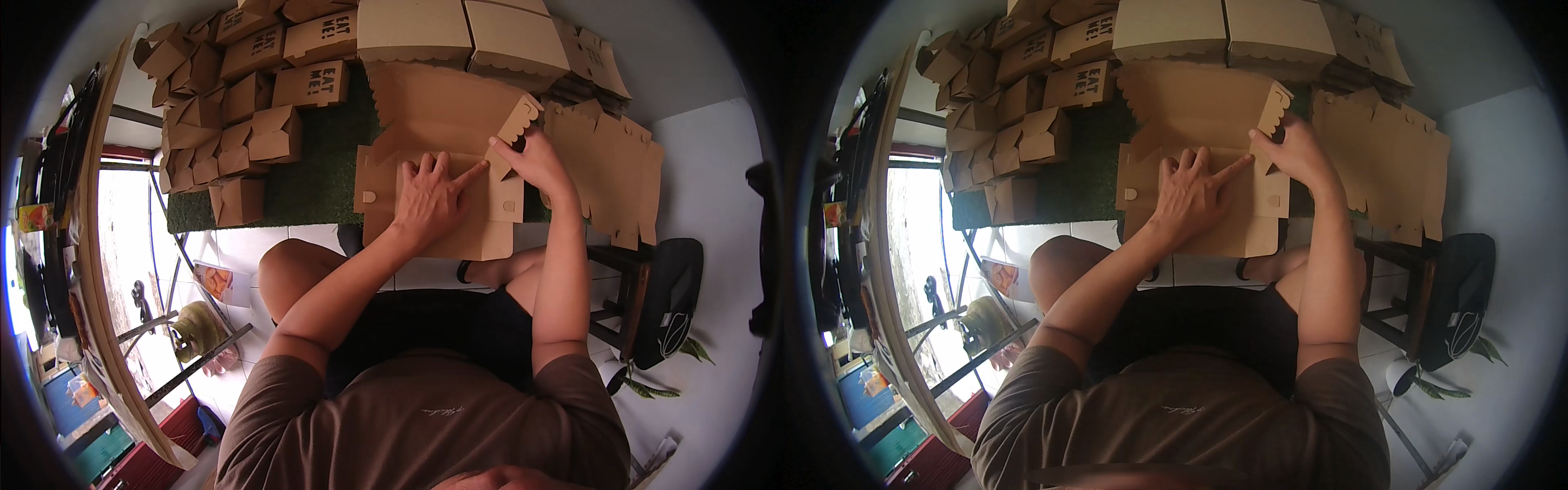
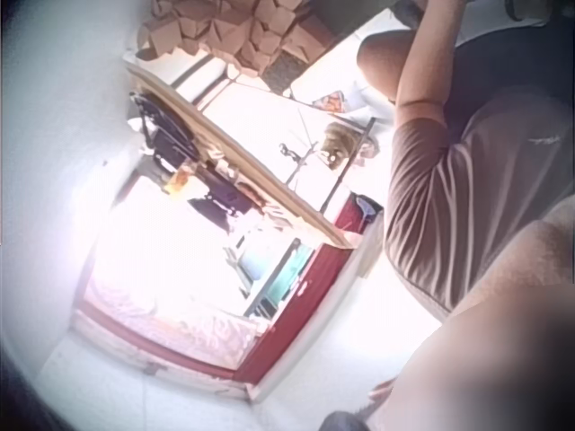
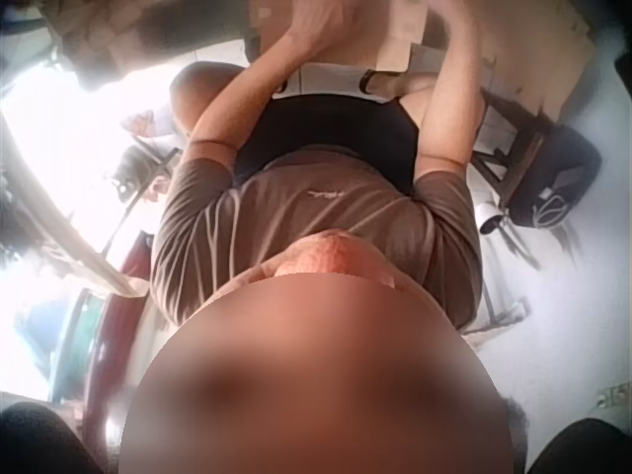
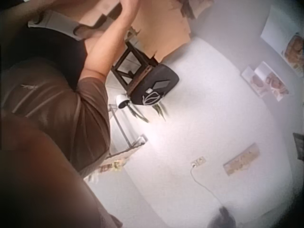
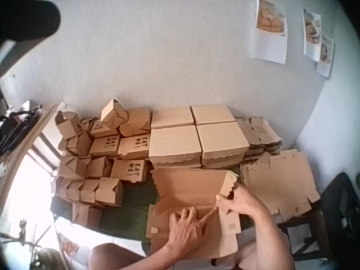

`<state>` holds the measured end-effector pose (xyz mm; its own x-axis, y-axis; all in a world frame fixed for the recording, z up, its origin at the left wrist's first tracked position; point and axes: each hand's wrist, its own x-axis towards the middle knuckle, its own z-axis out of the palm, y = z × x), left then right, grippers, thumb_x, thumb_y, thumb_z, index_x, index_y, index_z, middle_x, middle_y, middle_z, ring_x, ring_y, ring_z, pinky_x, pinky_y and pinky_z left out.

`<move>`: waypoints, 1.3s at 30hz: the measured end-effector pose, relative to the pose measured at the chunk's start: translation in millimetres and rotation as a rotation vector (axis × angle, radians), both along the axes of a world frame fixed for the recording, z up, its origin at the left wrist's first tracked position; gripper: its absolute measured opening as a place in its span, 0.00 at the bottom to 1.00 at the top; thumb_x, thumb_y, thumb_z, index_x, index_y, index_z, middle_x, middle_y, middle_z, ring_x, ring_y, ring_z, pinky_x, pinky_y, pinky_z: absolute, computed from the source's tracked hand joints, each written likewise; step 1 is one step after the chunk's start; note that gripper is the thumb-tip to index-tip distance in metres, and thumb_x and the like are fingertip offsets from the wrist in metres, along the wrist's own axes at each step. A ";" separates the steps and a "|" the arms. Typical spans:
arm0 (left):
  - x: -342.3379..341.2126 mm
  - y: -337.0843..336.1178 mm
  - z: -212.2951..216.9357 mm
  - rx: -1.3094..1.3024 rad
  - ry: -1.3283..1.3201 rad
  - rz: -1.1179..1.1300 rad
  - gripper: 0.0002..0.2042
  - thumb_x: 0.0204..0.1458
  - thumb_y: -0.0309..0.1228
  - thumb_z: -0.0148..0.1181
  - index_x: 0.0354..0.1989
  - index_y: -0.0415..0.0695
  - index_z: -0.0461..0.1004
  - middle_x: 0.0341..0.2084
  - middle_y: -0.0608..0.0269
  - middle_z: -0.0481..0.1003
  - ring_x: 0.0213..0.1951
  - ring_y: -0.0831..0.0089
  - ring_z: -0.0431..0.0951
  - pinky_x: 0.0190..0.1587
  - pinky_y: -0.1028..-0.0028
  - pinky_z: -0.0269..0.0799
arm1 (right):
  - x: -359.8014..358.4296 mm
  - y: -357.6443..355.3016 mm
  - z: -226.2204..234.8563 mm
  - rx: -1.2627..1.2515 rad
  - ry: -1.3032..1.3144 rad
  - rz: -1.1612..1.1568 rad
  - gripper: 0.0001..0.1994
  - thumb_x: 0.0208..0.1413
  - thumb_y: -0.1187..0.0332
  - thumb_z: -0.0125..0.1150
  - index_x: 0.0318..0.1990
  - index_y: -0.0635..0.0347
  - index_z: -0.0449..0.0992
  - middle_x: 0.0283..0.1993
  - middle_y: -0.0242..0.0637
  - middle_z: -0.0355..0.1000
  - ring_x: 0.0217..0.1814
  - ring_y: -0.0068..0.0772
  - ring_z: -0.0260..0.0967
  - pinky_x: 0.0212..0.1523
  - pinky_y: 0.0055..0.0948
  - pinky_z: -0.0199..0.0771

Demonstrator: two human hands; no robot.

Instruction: The person assembles a flat cardboard box by folding its sides and tucking tabs into slots to form a closed container. The finished box is then placed on a stack of similar boxes.

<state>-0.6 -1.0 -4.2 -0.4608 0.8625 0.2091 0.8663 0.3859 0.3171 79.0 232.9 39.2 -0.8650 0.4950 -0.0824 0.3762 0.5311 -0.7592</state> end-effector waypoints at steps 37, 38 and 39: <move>-86.6 -36.4 42.2 0.191 -0.633 0.308 0.27 0.67 0.51 0.76 0.56 0.35 0.85 0.40 0.51 0.92 0.42 0.63 0.95 0.47 0.65 0.88 | -1.2 0.5 4.5 0.068 0.231 0.088 0.15 0.70 0.76 0.70 0.61 0.53 0.88 0.49 0.38 0.80 0.48 0.36 0.80 0.49 0.35 0.83; -87.3 -34.0 41.5 0.185 -0.649 0.309 0.28 0.68 0.52 0.75 0.57 0.35 0.84 0.40 0.50 0.92 0.42 0.63 0.95 0.47 0.65 0.88 | -0.4 -0.6 2.8 0.072 0.229 0.065 0.16 0.68 0.76 0.70 0.61 0.50 0.89 0.47 0.37 0.79 0.46 0.35 0.79 0.45 0.36 0.83; -87.9 -31.6 41.0 0.180 -0.666 0.311 0.29 0.68 0.53 0.75 0.59 0.35 0.84 0.40 0.50 0.92 0.42 0.63 0.95 0.47 0.66 0.88 | -0.1 -1.2 1.3 0.073 0.238 0.059 0.17 0.67 0.76 0.70 0.60 0.47 0.90 0.46 0.36 0.77 0.44 0.33 0.79 0.40 0.38 0.83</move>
